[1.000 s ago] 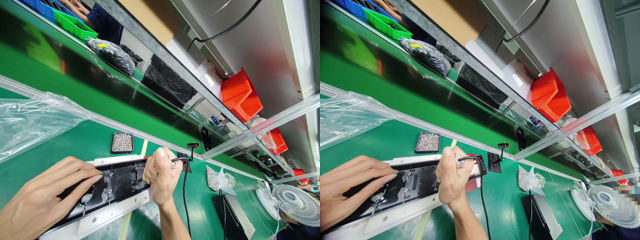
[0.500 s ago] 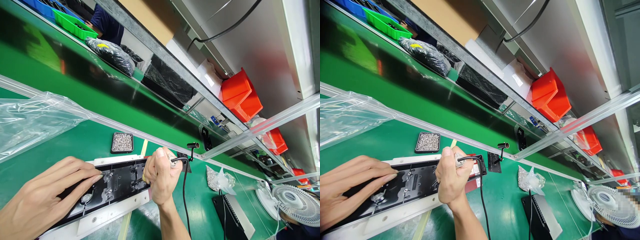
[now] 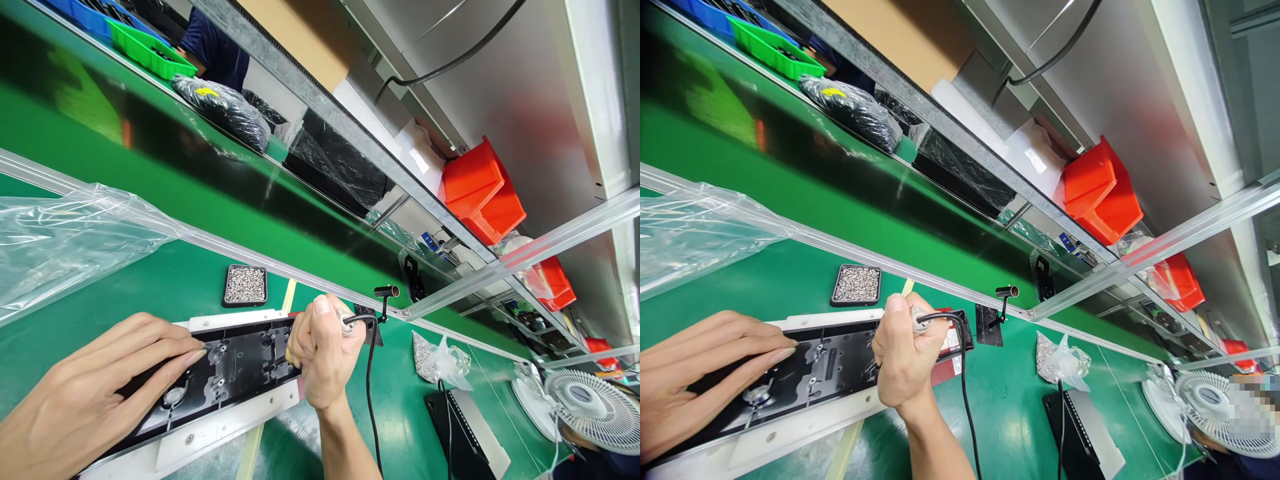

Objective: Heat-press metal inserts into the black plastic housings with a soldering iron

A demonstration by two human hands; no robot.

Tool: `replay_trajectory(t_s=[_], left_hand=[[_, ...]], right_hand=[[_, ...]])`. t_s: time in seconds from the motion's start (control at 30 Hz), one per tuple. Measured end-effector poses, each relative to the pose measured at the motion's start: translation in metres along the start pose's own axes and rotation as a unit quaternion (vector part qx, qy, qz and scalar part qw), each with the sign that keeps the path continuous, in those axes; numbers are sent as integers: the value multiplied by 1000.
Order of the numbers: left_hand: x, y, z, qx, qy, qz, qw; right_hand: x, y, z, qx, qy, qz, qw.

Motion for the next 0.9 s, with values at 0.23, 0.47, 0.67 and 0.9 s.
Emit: replay_trajectory(t_s=[0.23,0.47,0.67,0.9], left_hand=[[0,1,-3,-10,8,1,1000],[-3,-2,3,-59,28,-11,998],[-1,-3,2,-28,20,0,999],[-1,-1,-1,-12,9,1,1000]], right_hand=[[1,1,-1,-3,13,-2,1000],[0,1,-1,-4,2,-6,1000],[-1,1,2,2,-9,-1,1000],[-1,2,-1,0,4,1,1000]])
Point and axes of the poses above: each hand's wrist, its own y-axis towards the middle knuckle, its own x-axis out of the back of the hand, z = x × y, the point moved 10 cm from there along y, towards the middle knuckle, and after that the axes turned 7 degrees about y, right-handed, at the moved point
